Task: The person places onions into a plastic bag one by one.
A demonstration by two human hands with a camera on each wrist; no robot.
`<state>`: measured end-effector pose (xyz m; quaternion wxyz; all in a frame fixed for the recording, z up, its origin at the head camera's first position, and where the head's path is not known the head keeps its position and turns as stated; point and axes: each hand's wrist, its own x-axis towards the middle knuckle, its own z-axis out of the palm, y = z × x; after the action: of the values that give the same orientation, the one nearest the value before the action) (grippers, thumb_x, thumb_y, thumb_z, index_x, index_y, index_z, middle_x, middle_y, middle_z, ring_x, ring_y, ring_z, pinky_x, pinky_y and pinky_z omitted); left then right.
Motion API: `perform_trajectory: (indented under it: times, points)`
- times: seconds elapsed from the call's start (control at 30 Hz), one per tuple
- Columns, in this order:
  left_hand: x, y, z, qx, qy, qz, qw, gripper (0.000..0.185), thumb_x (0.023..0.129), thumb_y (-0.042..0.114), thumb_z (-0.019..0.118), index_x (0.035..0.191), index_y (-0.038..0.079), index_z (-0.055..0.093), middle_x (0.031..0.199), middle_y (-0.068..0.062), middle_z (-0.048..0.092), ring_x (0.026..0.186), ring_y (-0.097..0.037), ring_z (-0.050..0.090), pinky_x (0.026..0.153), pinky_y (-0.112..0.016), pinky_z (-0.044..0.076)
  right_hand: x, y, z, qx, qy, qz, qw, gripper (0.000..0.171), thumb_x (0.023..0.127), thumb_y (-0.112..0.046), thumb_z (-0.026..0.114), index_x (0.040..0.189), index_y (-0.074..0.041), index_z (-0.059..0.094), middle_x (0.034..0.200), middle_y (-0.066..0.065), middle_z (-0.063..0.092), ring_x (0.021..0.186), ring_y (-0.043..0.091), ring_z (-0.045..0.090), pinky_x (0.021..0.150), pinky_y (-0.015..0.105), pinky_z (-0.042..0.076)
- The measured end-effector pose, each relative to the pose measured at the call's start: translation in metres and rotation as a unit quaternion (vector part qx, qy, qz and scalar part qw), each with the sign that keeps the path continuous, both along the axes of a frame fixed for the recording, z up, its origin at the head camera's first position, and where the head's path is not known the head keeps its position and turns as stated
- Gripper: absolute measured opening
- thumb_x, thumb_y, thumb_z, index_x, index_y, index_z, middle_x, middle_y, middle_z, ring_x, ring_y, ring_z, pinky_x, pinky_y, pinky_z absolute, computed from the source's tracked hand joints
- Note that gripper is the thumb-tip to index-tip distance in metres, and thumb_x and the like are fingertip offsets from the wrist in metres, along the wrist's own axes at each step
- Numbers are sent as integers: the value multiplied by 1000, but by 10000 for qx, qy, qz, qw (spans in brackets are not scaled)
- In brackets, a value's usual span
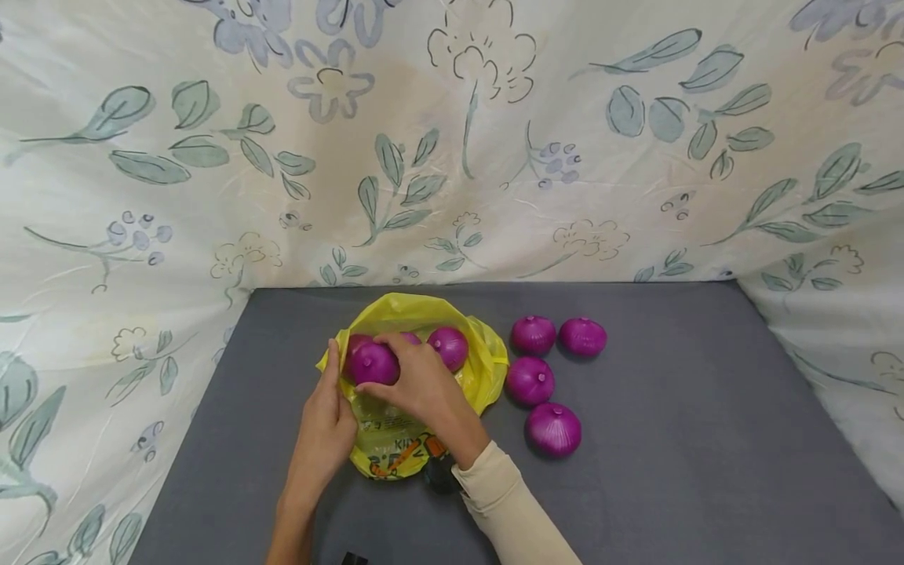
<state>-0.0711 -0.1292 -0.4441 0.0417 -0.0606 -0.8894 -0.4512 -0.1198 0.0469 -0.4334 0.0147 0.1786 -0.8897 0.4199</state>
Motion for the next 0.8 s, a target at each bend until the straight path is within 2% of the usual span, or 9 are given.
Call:
perform_trajectory:
  times: [0.03,0.1,0.33,0.43,0.53,0.6,0.67,0.8]
  points:
    - [0,0,0,8,12,-3,10000,78,104,-8,41,172,13,8,164,-16,42,98,-32,57,71,-34,44,0,-1,-1,32,-15,12,10000,71,82,-41,92,142,-17,62,123,1,74,100,17,74,84,34,62]
    - [0,0,-1,24,32,-10,10000,77,104,-7,40,172,13,8,172,-13,30,106,-33,56,75,-35,45,0,-4,-2,76,-69,50,9999,71,83,-41,92,143,-18,62,124,1,74,101,17,74,85,35,61]
    - [1,0,-1,85,42,31,10000,78,105,-7,41,172,15,7,172,-12,30,116,-31,56,85,-41,49,2,-13,-5,189,-156,145,9996,73,84,-41,91,146,-16,60,127,3,73,106,21,73,89,37,61]
    - [1,0,-1,72,46,62,9999,79,104,-7,42,172,15,8,157,-19,47,106,-30,59,82,-40,50,4,-16,-7,207,-175,104,9996,73,84,-40,91,146,-15,61,125,5,74,105,21,73,89,38,61]
    - [1,-1,-1,61,32,100,9999,79,104,-6,42,172,16,9,150,-21,52,97,-29,59,80,-39,49,6,-19,-11,240,-154,53,9996,72,84,-38,91,145,-13,62,121,6,75,101,22,74,87,38,61]
    - [1,-1,-1,70,23,99,9999,79,104,-6,42,172,16,8,151,-21,51,92,-28,58,79,-38,49,7,-20,-13,260,-131,30,9996,72,85,-37,91,145,-12,62,120,7,75,100,22,75,87,38,61]
    - [2,-1,-1,95,23,93,9999,79,104,-6,43,172,16,8,162,-18,42,95,-29,59,80,-39,49,8,-22,-15,302,-107,-3,9995,71,85,-37,91,144,-11,62,120,8,75,101,22,75,87,38,61]
    - [2,-2,-1,111,60,77,9999,81,103,-6,45,172,14,8,170,-15,33,99,-30,59,84,-42,50,10,-25,-19,319,-78,-37,9995,69,85,-33,91,143,-9,62,122,10,75,104,24,74,89,39,61]
